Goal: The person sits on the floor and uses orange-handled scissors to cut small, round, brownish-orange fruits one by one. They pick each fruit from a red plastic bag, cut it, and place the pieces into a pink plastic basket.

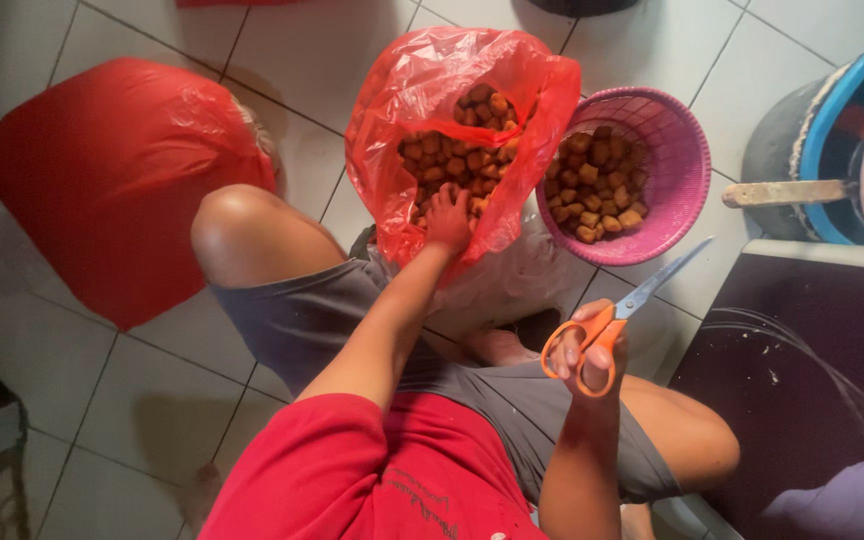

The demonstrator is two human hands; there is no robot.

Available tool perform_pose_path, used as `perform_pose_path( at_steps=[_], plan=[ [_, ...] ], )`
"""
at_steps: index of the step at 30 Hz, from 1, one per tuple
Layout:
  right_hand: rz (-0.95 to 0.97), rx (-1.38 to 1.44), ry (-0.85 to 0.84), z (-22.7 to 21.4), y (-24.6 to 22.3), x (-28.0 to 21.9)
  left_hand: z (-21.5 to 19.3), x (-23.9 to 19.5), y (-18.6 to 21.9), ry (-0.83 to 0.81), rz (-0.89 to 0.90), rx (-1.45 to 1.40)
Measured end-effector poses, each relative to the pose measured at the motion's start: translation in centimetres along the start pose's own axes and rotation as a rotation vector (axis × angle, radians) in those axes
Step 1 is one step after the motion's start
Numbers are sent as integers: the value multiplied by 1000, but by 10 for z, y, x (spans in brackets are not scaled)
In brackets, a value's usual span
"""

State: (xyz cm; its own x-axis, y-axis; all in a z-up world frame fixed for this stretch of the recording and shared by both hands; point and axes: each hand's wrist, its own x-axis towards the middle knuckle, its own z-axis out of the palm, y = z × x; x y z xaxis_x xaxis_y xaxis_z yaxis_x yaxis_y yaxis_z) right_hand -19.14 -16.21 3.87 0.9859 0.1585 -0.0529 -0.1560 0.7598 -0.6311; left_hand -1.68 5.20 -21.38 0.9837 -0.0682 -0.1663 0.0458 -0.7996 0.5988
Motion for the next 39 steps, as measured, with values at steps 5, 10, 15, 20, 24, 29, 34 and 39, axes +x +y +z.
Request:
perform_pose_path(
  at_steps=[5,10,15,20,24,29,34,39],
  plan=[
    [17,-54,21,16,1,11,16,6,-16,63,230,90],
    [39,-164,18,33,4,22,22,14,-28,-28,85,99],
    [176,-219,3,45,7,31,-7,35,-38,-46,104,84],
    [199,-194,-13,53,14,37,-20,24,-37,-198,84,277],
    [207,-179,-14,54,14,29,-14,17,-33,-79,97,154],
    [286,-235,-60,58,3,31,-60,47,5,-138,-71,-539],
    [362,-248,-182,57,-2,31,-114,30,75,-305,27,-984],
    [252,-230,-105,46,0,31,-125,26,98,-75,111,-673]
  ],
)
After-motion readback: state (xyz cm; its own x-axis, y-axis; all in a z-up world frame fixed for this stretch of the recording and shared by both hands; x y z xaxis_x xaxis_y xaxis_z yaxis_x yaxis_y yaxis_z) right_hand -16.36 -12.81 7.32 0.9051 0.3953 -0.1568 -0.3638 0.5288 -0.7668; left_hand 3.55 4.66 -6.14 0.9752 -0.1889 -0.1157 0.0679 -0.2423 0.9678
